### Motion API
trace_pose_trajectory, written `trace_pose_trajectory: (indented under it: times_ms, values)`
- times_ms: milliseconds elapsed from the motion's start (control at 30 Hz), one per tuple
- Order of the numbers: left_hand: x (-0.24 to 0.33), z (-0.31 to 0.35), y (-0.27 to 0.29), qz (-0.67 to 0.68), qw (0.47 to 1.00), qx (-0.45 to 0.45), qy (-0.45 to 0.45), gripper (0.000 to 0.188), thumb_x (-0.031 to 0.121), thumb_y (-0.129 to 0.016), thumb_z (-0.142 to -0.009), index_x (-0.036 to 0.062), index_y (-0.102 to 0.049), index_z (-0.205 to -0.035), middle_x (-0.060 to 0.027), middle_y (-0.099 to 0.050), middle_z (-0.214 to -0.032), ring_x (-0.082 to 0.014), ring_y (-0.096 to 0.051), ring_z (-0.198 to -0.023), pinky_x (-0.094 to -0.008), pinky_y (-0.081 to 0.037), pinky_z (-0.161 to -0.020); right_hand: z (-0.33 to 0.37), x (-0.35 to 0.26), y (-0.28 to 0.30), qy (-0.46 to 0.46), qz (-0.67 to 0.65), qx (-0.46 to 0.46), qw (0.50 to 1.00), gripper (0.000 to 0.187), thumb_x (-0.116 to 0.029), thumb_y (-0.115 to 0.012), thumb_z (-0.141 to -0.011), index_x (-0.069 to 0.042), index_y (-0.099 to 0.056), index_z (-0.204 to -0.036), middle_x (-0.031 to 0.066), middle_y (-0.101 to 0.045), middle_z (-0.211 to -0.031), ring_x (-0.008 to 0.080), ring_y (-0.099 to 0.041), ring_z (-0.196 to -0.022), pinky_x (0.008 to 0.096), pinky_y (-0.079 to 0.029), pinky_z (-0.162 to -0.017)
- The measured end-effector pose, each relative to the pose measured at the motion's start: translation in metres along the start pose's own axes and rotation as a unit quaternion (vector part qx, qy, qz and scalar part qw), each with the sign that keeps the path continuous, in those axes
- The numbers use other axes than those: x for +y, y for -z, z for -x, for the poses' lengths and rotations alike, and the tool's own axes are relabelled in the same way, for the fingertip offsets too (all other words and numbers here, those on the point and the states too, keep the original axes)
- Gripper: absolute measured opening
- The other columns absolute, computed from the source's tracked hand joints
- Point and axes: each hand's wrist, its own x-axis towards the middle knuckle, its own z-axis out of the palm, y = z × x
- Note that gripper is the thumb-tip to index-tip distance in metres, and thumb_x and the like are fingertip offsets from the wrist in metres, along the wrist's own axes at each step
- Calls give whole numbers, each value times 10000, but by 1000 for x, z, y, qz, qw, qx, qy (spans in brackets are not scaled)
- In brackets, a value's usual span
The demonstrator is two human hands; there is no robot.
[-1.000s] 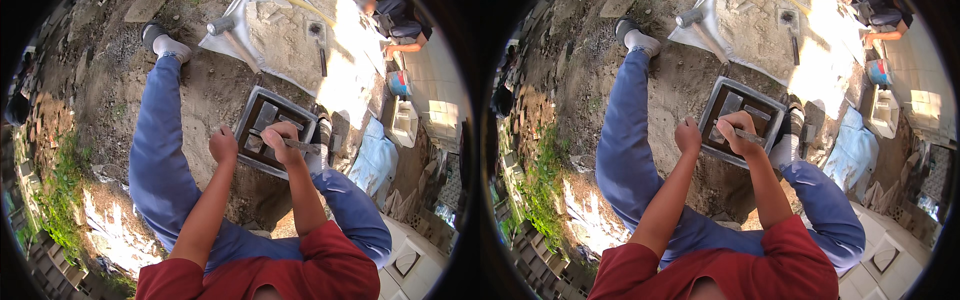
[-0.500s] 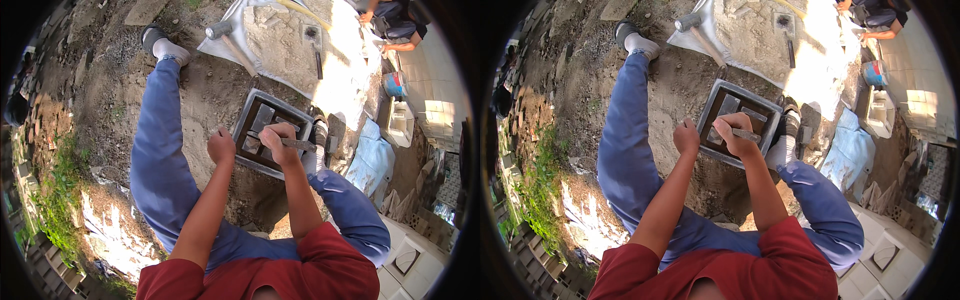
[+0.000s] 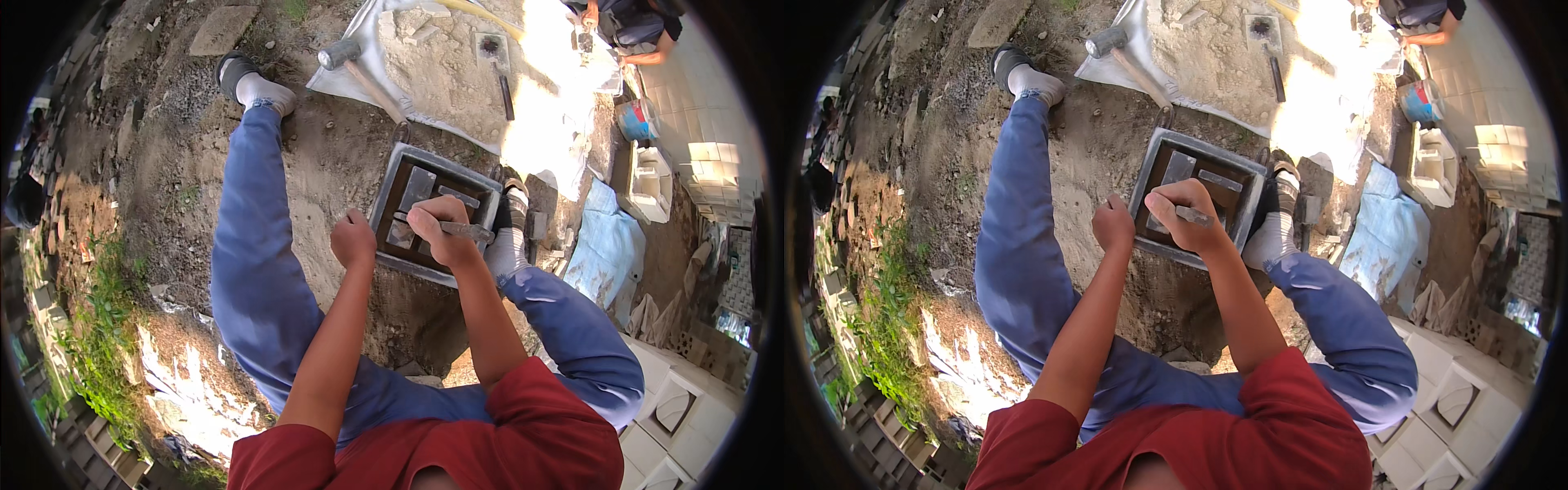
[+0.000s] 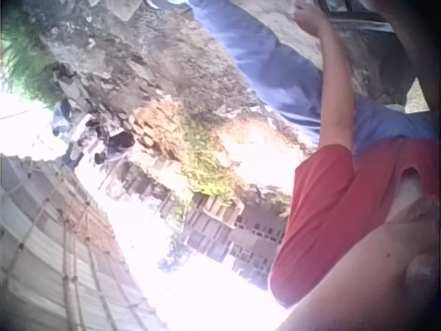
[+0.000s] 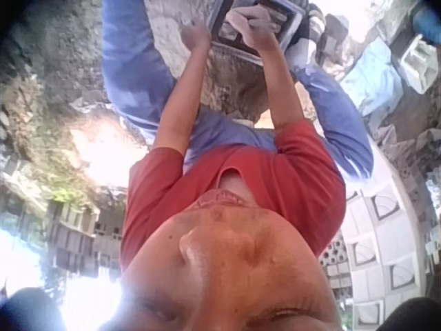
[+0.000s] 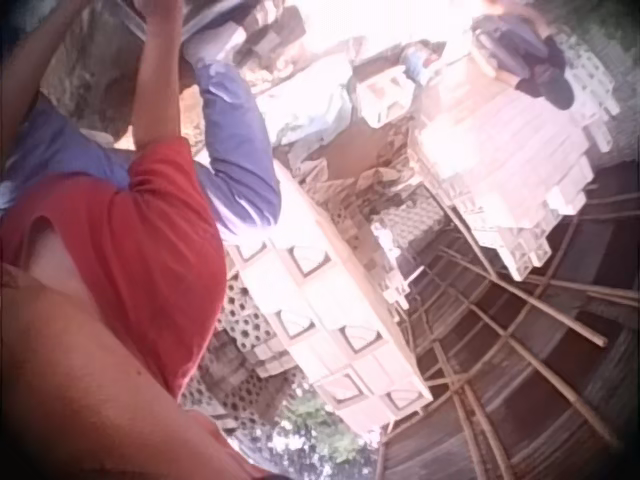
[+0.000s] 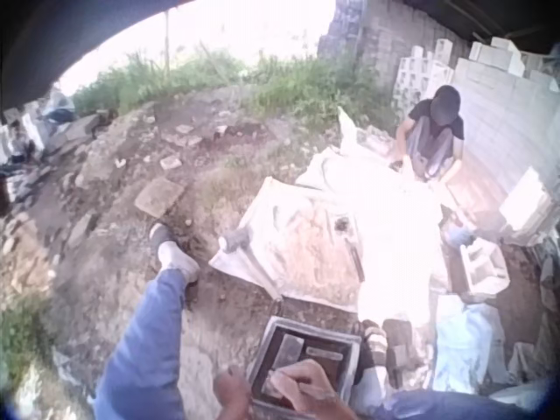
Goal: The person uses a handheld tool to pack and level a granular mixture inside a square metal mold.
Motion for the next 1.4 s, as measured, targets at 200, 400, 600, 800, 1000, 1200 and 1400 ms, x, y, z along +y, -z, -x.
trace_pose_trajectory:
  times_ms: [200, 400, 600, 800, 1000, 1200, 1400]
  values:
    - [-4, 1, 0, -3, 1000, 8, 5, 538, 404, -426, -936, -12, -746, -819, -277, -697, -863, -467, -672, -843, -532, -503, -803, 4, 10, -8, 33, -15, 15, 999, 437, -200, -549, -959, -26, -373, -599, 14, -294, -526, 115, -259, -508, 337, -247, -475]
    - [1, 8, -3, -3, 999, 22, -24, 537, 376, -407, -946, -31, -736, -823, -298, -676, -837, -479, -665, -808, -555, -507, -769, 10, 29, -7, 4, -7, 30, 1000, 453, -203, -535, -985, -47, -386, -586, -4, -330, -531, 89, -300, -515, 332, -252, -485]
    - [-3, 1, 5, 3, 1000, 20, 6, 540, 375, -407, -946, -33, -737, -819, -285, -691, -849, -467, -678, -819, -545, -522, -778, 8, -11, -11, 23, -199, 104, 974, 435, -231, -548, -1000, -68, -388, -630, -40, -335, -588, 72, -288, -555, 296, -238, -521]
    - [-1, 1, 4, 37, 999, -3, 34, 546, 404, -419, -939, -35, -740, -881, -300, -689, -923, -470, -672, -901, -542, -508, -847, -7, -67, -10, 112, -299, 129, 939, 313, -168, -528, -991, -94, -396, -717, -23, -333, -684, 86, -314, -632, 284, -289, -602]
    - [-3, 3, 11, 62, 996, -26, 55, 554, 411, -411, -954, -32, -741, -913, -286, -696, -956, -457, -673, -932, -533, -511, -873, -19, -53, -36, 50, -262, 261, 928, 292, -220, -485, -987, -119, -378, -735, -8, -332, -712, 125, -332, -677, 314, -352, -680]
    - [-5, 4, 7, 77, 997, -11, 31, 548, 394, -397, -981, -20, -741, -881, -273, -699, -909, -450, -676, -870, -535, -524, -814, -19, -25, -43, 19, -256, 273, 927, 296, -216, -476, -1015, -116, -392, -750, -7, -340, -726, 123, -344, -684, 312, -368, -683]
    - [-9, 3, 3, 68, 998, -4, 17, 534, 371, -409, -985, -16, -740, -826, -262, -700, -854, -441, -683, -794, -535, -540, -754, -15, -9, -33, 123, -60, 161, 977, 595, -448, -523, -1030, -88, -335, -596, 18, -374, -536, 137, -375, -467, 308, -346, -485]
